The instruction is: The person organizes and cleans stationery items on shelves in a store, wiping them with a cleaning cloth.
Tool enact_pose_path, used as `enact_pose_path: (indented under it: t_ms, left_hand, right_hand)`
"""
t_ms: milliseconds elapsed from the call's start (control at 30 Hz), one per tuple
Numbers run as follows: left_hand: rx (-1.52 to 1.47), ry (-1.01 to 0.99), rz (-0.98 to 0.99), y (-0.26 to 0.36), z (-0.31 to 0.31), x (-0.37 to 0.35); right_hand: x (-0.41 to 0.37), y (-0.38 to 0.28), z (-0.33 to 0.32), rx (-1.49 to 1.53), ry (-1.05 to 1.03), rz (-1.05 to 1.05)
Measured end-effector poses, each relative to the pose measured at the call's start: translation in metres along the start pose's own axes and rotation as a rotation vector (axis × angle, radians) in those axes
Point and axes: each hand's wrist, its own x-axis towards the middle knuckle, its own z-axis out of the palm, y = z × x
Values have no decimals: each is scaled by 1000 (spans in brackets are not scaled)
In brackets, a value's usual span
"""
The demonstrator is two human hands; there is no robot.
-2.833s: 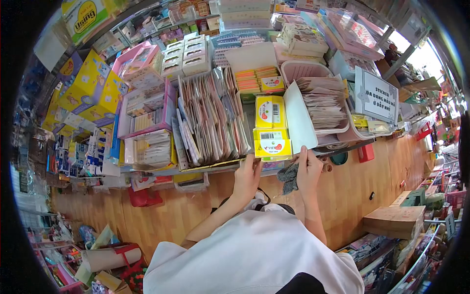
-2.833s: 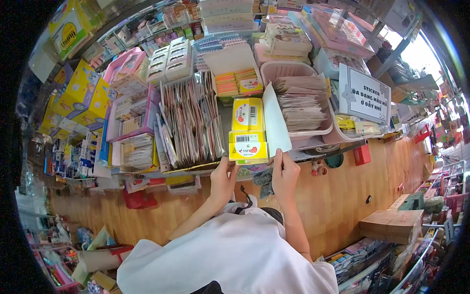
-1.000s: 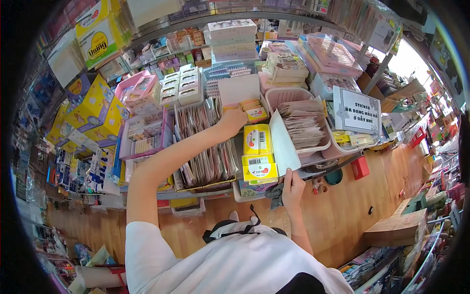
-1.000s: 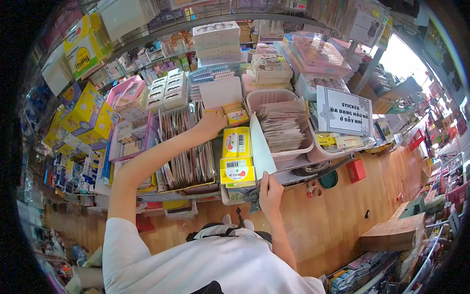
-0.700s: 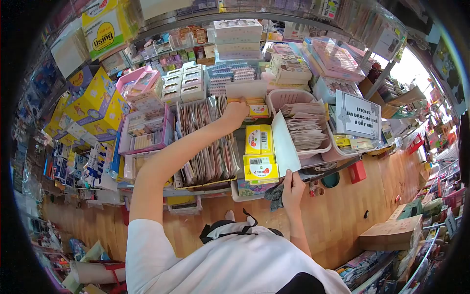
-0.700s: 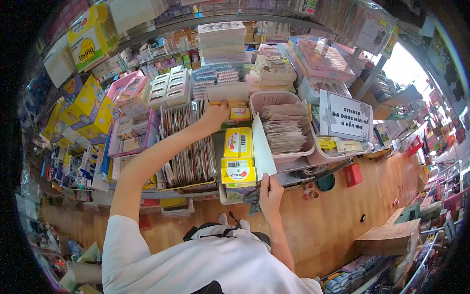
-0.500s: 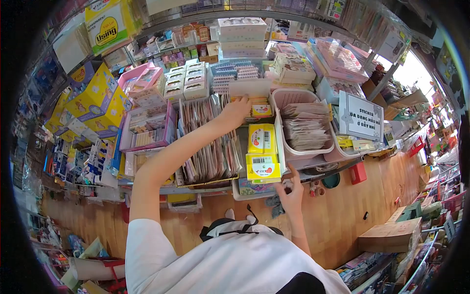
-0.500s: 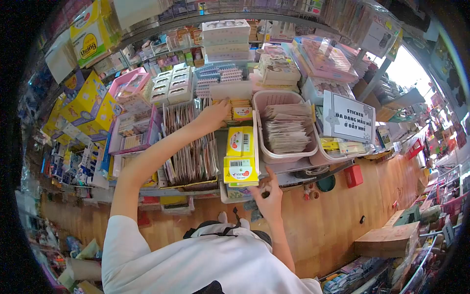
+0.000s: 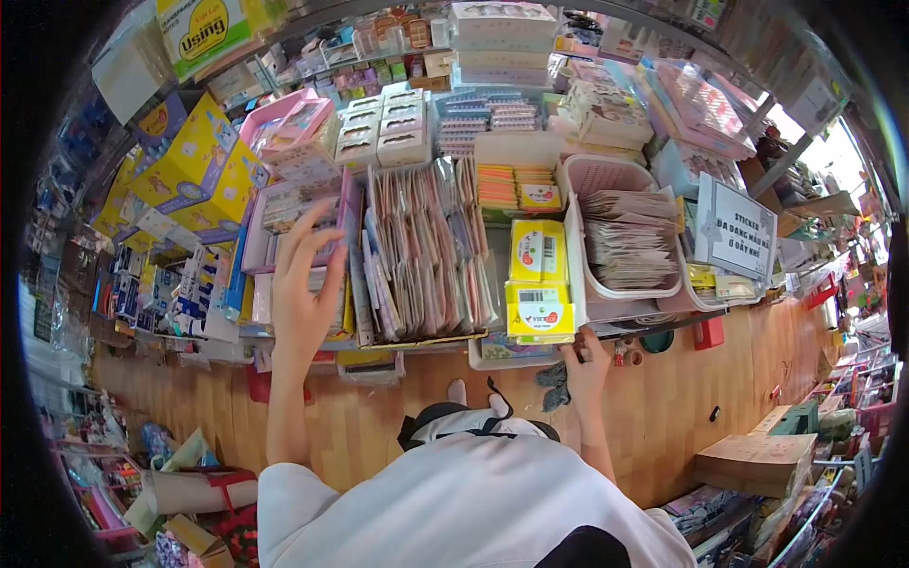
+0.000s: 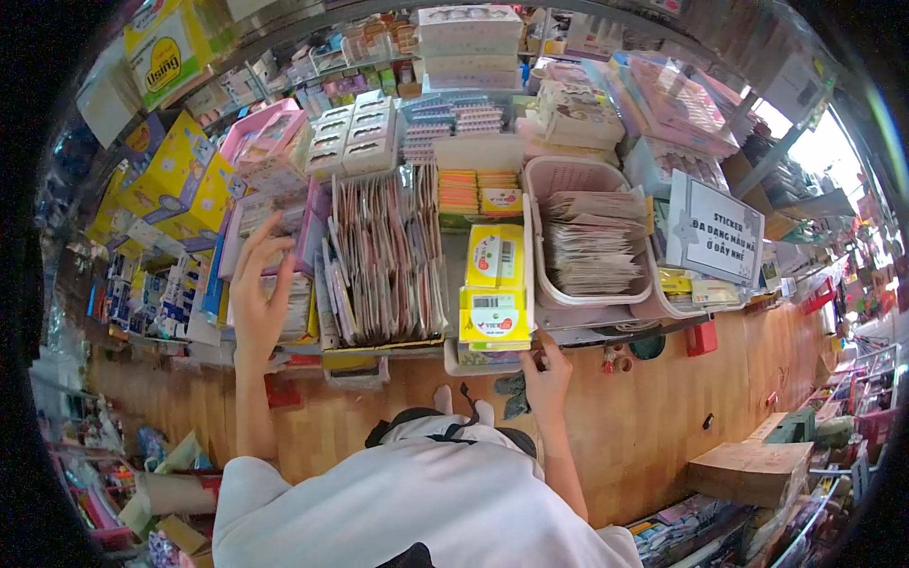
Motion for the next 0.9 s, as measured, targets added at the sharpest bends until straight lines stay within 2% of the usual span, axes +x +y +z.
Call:
enact_pose_path:
  t_ms: [133, 300, 400, 500, 567, 633, 700, 733, 800, 900]
  left_hand:
    - [-17, 29, -198, -4, -18, -35]
    - [72, 80, -213, -9, -22, -58]
    - [28, 107, -199, 0, -14, -61]
    - [-72, 153, -138, 18, 5, -66]
    - [-382, 43, -221, 41, 24, -82]
    - [-603, -201, -207, 64, 46, -94]
    - [-695, -524, -272, 85, 72, -106]
    - [-678, -607, -191, 89, 86, -110]
    - [-604, -933, -431, 100, 98, -109]
    - [-754, -816, -611, 96, 132, -125]
  right_hand:
    - [12, -9, 11, 74, 35, 51]
    - [24, -11, 14, 83, 0, 39]
    - [23, -17, 10, -46, -20, 76]
    - [24, -40, 9, -238, -26, -91]
    - [25, -43, 8, -255, -36, -69]
    - [24, -37, 4, -249, -61, -30]
    - [25, -16, 4, -215, -114, 25]
    - [26, -14, 4, -141, -138, 11]
    - [29, -13, 7, 7, -192, -18]
    - [41, 23, 8, 74, -338, 47]
